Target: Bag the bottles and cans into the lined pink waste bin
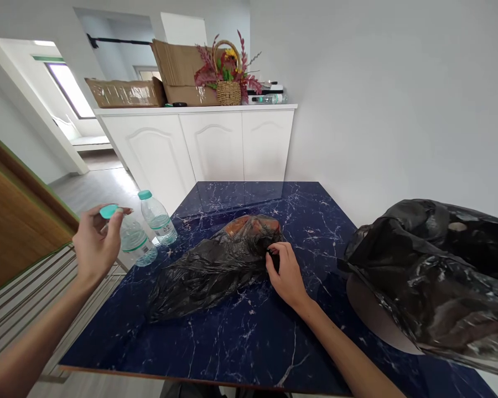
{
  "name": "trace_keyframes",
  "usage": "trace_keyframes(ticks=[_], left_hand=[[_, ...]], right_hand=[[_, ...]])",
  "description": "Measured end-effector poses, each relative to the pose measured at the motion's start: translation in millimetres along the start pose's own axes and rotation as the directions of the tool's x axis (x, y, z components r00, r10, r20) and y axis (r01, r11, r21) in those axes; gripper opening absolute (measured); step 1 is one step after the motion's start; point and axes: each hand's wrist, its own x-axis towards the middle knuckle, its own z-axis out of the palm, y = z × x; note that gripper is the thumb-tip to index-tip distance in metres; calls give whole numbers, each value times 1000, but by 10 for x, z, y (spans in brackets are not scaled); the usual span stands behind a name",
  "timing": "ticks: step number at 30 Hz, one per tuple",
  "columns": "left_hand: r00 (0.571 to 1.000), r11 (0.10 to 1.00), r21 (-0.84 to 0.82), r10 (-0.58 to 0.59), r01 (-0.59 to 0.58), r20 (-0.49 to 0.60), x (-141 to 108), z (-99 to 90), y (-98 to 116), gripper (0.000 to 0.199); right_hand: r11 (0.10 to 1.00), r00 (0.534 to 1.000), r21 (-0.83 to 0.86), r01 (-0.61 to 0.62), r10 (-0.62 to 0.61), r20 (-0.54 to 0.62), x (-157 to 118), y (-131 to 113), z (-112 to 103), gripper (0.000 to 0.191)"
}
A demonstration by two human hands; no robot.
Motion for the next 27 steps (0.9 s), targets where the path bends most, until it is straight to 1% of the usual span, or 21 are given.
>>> trace_keyframes(ticks=[3, 6, 10, 12, 13, 15, 16, 17, 18, 19, 20, 21, 22, 23, 24, 25, 26, 27], left_hand=[[999, 999, 18, -33, 33, -8, 26, 123, -173, 41], [998, 998, 33, -56, 56, -11, 39, 181, -258, 42], [998, 997, 56, -61, 59, 35, 70, 191, -340, 45], [997, 996, 75, -48, 44, 57, 79, 174, -362, 48], [997, 996, 82, -38, 34, 59, 75, 162, -362, 51], [999, 991, 126, 43, -43, 8, 39, 130, -333, 61], [993, 982, 160, 106, -97, -51, 2, 111, -299, 66], [977, 967, 198, 183, -159, -109, -51, 91, -250, 67], [955, 946, 233, 261, -225, -142, -121, 72, -184, 64], [934, 923, 254, 331, -290, -134, -207, 55, -103, 54], [922, 901, 240, 384, -361, -55, -307, 44, -6, 41], [901, 881, 187, 423, -434, 96, -417, 41, 103, 26], [842, 860, 103, 455, -500, 289, -531, 49, 216, 12], [701, 837, -40, 482, -545, 525, -645, 71, 328, 10], [542, 821, -159, 494, -549, 680, -752, 108, 428, 15], [430, 816, -231, 493, -529, 756, -846, 160, 508, 19], [350, 814, -276, 490, -512, 798, -924, 228, 563, 23], [325, 813, -281, 484, -509, 813, -982, 308, 590, 26]], right_hand=[[1000, 1000, -1, 16, -16, -11, 11, 5, 1, 16], [999, 999, -5, 32, -32, -15, 20, 3, 2, 15], [998, 997, -9, 70, -70, -27, 5, -34, -25, 14], [995, 994, -6, 103, -103, -36, -16, -67, -42, 20], [993, 992, -1, 121, -121, -37, -27, -85, -47, 26], [987, 986, -11, 161, -161, -33, -44, -114, -46, 42], [983, 983, -38, 177, -178, -31, -47, -122, -39, 49], [979, 981, -80, 189, -192, -29, -47, -124, -30, 52], [972, 979, -130, 196, -202, -31, -42, -121, -19, 50], [964, 977, -176, 199, -208, -37, -33, -111, -11, 43], [958, 976, -210, 197, -211, -48, -23, -98, -4, 32], [955, 975, -225, 193, -212, -62, -12, -82, -2, 22], [956, 974, -224, 191, -212, -77, -2, -68, -4, 14], [958, 973, -215, 187, -212, -96, 6, -58, -11, 9], [962, 971, -203, 184, -210, -116, 11, -52, -20, 7], [965, 969, -189, 182, -209, -135, 13, -54, -32, 6], [967, 965, -175, 183, -210, -154, 12, -61, -44, 6], [970, 962, -160, 185, -212, -172, 9, -72, -56, 6]])
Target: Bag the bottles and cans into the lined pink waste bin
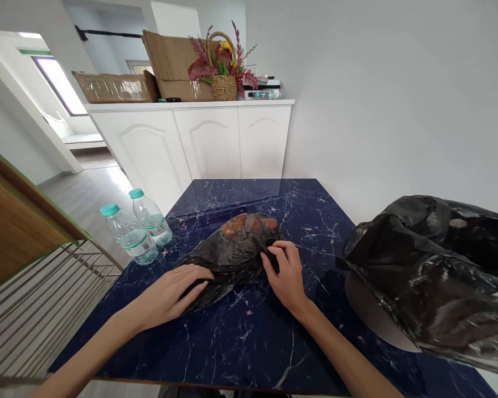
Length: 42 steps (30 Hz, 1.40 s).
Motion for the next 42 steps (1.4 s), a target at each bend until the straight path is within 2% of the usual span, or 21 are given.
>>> trace_keyframes(ticks=[2, 5, 10, 13, 16, 18, 20, 23, 25, 27, 29, 31, 33, 35, 37, 42], left_hand=[[999, 997, 61, -36, 38, -29, 129, 147, -46, 31], [985, 975, 176, -117, 138, -125, 361, 297, -267, 35], [945, 935, 221, -223, 276, -239, 862, 369, -562, 35], [934, 931, 212, -238, 298, -266, 1132, 409, -642, 34], [937, 941, 193, -222, 278, -269, 1302, 490, -705, 30], [935, 945, 180, -217, 273, -281, 1354, 553, -738, 38], [930, 947, 169, -216, 274, -296, 1365, 603, -754, 60], [924, 949, 159, -213, 273, -319, 1337, 631, -745, 75], [921, 951, 156, -204, 267, -333, 1309, 617, -723, 70], [924, 956, 158, -184, 248, -334, 1287, 595, -702, 59], [935, 961, 167, -158, 219, -316, 1273, 580, -692, 45], [948, 965, 178, -134, 191, -287, 1267, 579, -699, 31], [957, 966, 190, -121, 174, -262, 1261, 583, -724, 25], [961, 965, 199, -120, 173, -251, 1248, 583, -755, 27], [958, 962, 204, -129, 184, -255, 1227, 577, -783, 30], [943, 950, 209, -168, 233, -288, 1180, 562, -792, 37]], right_hand=[[1000, 1000, 28, 1, 0, -29, 0, -28, -23, 6], [998, 999, 65, 0, 3, -47, 0, -58, -39, 6], [995, 998, 101, -18, 23, -55, 17, -54, -36, 10], [994, 998, 103, -42, 46, -38, 47, -61, -44, 19], [994, 999, 100, -43, 46, -29, 81, -95, -57, 36], [997, 999, 81, -13, 16, -38, 96, -118, -67, 46], [998, 998, 47, 38, -36, -53, 99, -134, -84, 53], [991, 989, -7, 136, -136, -54, 76, -170, -120, 55], [977, 977, 16, 213, -213, -16, 48, -245, -140, 53], [946, 950, 134, 295, -305, 61, 24, -382, -132, 54], [887, 900, 289, 359, -411, 144, 23, -560, -75, 58], [850, 852, 363, 381, -475, 219, 64, -719, 37, 59], [888, 845, 307, 342, -434, 313, 158, -796, 186, 57], [952, 850, 151, 265, -305, 429, 296, -765, 335, 52], [978, 845, -4, 209, -179, 504, 453, -649, 446, 50], [958, 838, -208, 195, -53, 544, 772, -317, 480, 45]])
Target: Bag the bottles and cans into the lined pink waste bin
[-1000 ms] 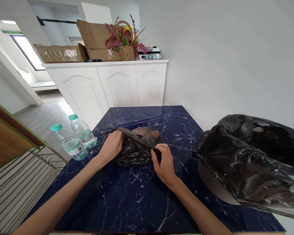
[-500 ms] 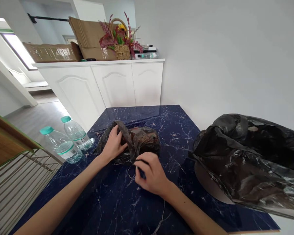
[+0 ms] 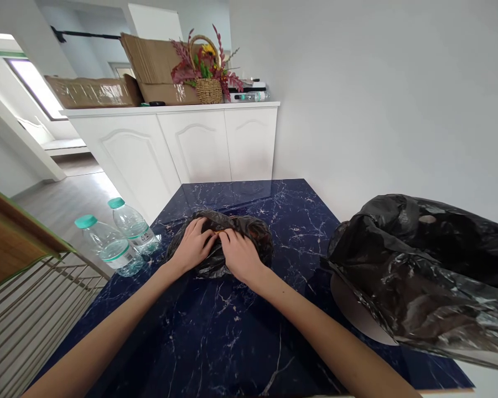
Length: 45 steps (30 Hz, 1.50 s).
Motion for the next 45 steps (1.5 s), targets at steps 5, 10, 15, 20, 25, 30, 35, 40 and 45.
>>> trace_keyframes(ticks=[5, 10, 15, 20, 25, 30, 35, 40, 45], left_hand=[[1000, 1000, 17, -17, 17, 10, 14, -28, 50, 42], [998, 998, 41, -54, 53, 32, 76, -46, 115, 30], [992, 994, 58, -102, 98, 79, 156, -2, 160, 54], [972, 983, 50, -182, 176, 149, 274, 160, 156, 63], [947, 965, -9, -256, 262, 193, 369, 291, 164, 66], [949, 947, -145, -261, 287, 177, 371, 141, 236, 63], [952, 878, -371, -260, 304, 165, 300, -203, 296, 69], [924, 677, -629, -257, 382, 284, 144, -534, 239, 69], [903, 387, -817, -222, 427, 367, -139, -781, 182, 79]], right_hand=[[988, 993, -142, -59, 72, 91, 45, 179, -175, 38], [971, 962, -221, -94, 146, 231, -41, 271, -362, 34], [958, 915, -273, -85, 184, 359, -148, 396, -497, 62], [937, 879, -335, -97, 239, 413, -166, 515, -521, 59], [923, 880, -370, -104, 258, 397, -196, 557, -552, 73], [891, 878, -411, -191, 343, 335, -284, 626, -598, 81], [874, 853, -408, -263, 408, 324, -376, 711, -563, 86], [878, 843, -385, -285, 420, 335, -437, 788, -497, 66], [871, 831, -380, -310, 443, 338, -484, 841, -427, 58]])
